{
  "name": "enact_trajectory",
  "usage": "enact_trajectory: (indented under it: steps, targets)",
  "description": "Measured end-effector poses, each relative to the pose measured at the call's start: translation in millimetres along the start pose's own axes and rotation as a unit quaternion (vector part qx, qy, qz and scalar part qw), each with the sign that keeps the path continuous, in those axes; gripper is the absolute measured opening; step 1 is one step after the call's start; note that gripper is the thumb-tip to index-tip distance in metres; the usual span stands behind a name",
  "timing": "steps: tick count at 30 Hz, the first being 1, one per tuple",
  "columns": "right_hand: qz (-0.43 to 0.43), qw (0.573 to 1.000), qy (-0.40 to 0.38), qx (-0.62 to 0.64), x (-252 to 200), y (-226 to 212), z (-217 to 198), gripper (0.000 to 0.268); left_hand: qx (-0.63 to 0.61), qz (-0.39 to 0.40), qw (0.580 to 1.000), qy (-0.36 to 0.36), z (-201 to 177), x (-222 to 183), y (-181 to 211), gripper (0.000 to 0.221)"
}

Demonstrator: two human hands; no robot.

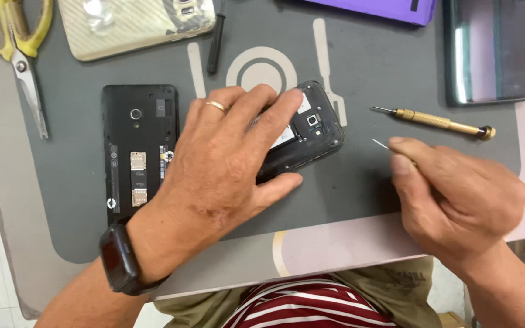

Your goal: The person uses a small screwdriver to remove screws from the back of a disassembled smartphone. They then use a metal pick tool to pry and separate the phone's back cover from the main body, working along the edges to detach it.

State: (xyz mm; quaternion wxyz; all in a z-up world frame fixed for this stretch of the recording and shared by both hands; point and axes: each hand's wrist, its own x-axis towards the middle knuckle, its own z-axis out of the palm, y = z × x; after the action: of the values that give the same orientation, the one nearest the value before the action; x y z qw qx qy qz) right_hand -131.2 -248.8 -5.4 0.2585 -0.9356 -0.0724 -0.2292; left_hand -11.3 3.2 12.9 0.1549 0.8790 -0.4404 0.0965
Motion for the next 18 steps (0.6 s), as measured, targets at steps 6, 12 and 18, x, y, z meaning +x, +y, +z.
enact_trajectory:
  steps: [6,12,18]
  targets:
    - [-0.040,0.998,-0.054,0.015,15.6,-5.1,-0.3,0.011,-0.067,0.010,0.997,0.031,3.2,3.7,6.3,0.073]
    - [-0.086,0.984,-0.071,0.140,17.1,-31.7,2.0,0.014,-0.129,0.143,0.978,0.082,-14.7,10.1,42.5,0.024]
    - [-0.094,0.981,-0.102,0.136,12.3,-24.3,-4.5,0.013,-0.166,0.190,0.964,0.080,-15.5,8.4,43.5,0.020]
